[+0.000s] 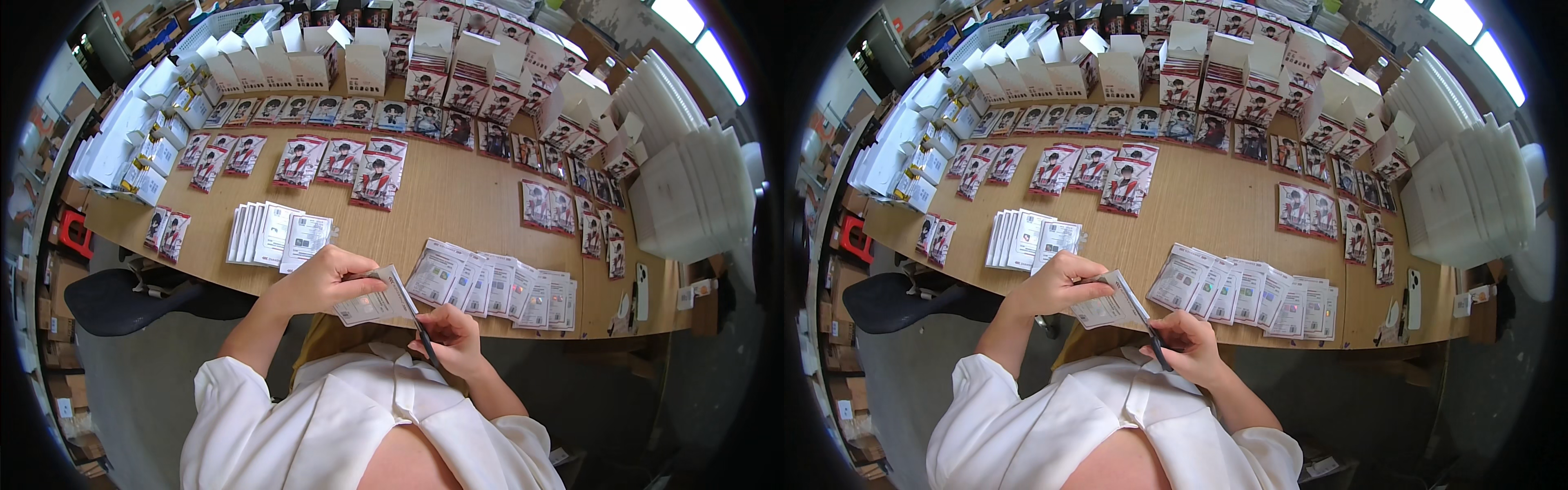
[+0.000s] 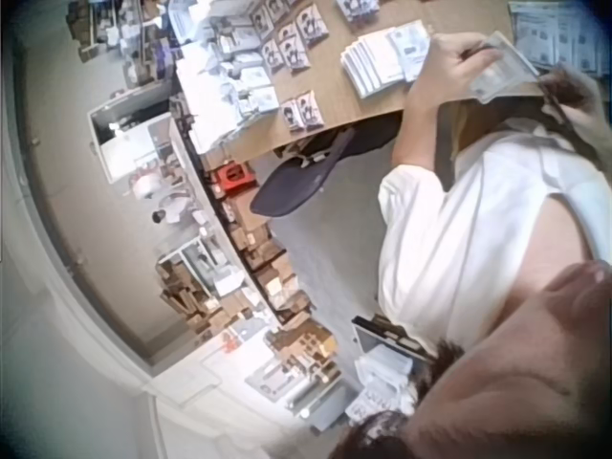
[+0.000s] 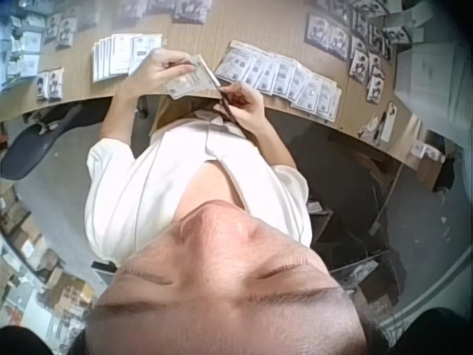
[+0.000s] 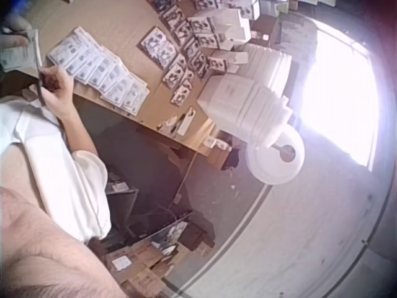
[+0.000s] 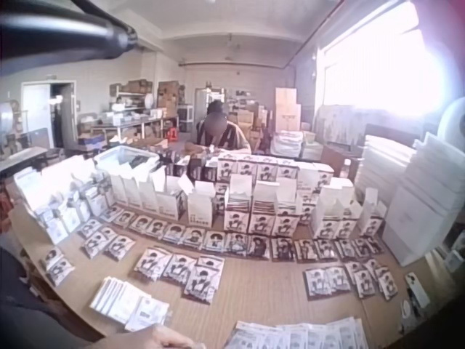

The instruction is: The person uses scissors to trim the edges of small printed paper sheets one by one. After cutting, the trimmed sheets are placed in a neat pile on the table. The person then picks up a small sealed packet and opens it.

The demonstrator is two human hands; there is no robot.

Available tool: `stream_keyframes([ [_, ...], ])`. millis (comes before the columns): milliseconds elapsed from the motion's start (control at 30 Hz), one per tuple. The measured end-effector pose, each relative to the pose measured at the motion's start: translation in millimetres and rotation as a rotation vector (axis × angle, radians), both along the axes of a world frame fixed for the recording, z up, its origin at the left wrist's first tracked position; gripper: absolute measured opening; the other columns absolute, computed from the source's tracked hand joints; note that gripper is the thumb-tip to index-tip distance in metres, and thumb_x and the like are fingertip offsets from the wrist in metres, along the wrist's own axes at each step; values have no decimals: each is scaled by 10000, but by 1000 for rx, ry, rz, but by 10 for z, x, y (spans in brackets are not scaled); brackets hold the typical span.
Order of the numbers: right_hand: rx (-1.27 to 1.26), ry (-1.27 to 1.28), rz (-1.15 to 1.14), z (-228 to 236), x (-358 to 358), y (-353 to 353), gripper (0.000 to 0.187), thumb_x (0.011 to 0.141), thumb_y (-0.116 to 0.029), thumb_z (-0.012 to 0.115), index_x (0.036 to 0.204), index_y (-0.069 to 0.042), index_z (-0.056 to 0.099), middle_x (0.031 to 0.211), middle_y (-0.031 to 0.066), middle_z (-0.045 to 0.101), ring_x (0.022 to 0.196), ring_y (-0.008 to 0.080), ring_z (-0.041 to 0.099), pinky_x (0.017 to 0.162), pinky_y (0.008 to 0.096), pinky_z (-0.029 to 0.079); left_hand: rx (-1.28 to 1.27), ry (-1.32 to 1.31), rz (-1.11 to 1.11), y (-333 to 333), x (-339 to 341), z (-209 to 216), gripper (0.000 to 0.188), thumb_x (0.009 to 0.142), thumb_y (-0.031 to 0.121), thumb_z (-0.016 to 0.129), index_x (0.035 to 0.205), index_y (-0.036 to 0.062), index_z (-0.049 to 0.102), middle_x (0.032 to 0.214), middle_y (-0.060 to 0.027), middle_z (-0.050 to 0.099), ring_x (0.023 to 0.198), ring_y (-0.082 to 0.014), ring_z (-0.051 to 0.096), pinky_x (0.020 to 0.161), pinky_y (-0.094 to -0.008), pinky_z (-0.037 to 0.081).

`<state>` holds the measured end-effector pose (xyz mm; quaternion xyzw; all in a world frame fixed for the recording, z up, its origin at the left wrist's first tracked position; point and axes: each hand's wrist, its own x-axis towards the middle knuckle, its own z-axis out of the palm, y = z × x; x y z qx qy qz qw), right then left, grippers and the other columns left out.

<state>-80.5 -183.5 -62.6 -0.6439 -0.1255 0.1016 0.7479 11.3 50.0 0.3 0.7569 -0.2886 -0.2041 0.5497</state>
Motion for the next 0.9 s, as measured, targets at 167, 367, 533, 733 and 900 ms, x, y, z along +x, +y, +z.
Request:
stream_keyframes([
  [167, 51, 83, 1, 74, 18, 29, 270, 728, 1, 705, 926, 22, 523, 720, 16, 578, 655, 36, 563, 572, 164, 444, -2, -33, -10, -6, 0, -102, 171, 808, 139, 618, 812, -33, 621, 577, -72, 542, 508, -72, 401, 466, -253, 362],
  [367, 95, 145, -71, 58, 19, 2, 260, 734, 15, 684, 927, 2, 511, 722, 47, 585, 607, 67, 570, 518, 182, 455, 95, 53, 4, -24, 28, -142, 178, 823, 146, 613, 875, -25, 622, 613, -53, 578, 524, -60, 434, 483, -239, 389],
  [533, 413, -98, -601, -8, 15, -69, 308, 754, 40, 618, 1007, -31, 459, 712, 108, 583, 527, 145, 559, 446, 222, 452, -348, 296, 408, -303, 123, -619, 412, 880, 143, 543, 1233, -27, 414, 940, -86, 598, 792, -87, 572, 671, -200, 468],
  [733, 302, -106, -620, -20, 37, -127, 334, 780, -168, 684, 995, -56, 454, 662, 100, 571, 452, 118, 479, 389, 201, 362, 35, -238, 486, -823, 8, -881, 568, 825, 128, 584, 1289, -73, 325, 1023, -186, 479, 882, -259, 521, 799, -325, 434],
  [900, 339, -68, -550, -77, -66, -140, 309, 755, 12, 649, 988, -32, 452, 726, 91, 578, 528, 136, 552, 454, 222, 435, 401, -593, 491, -782, -63, -806, 548, 772, 206, 647, 1216, -41, 440, 1124, -179, 430, 1031, -312, 428, 883, -377, 369],
])
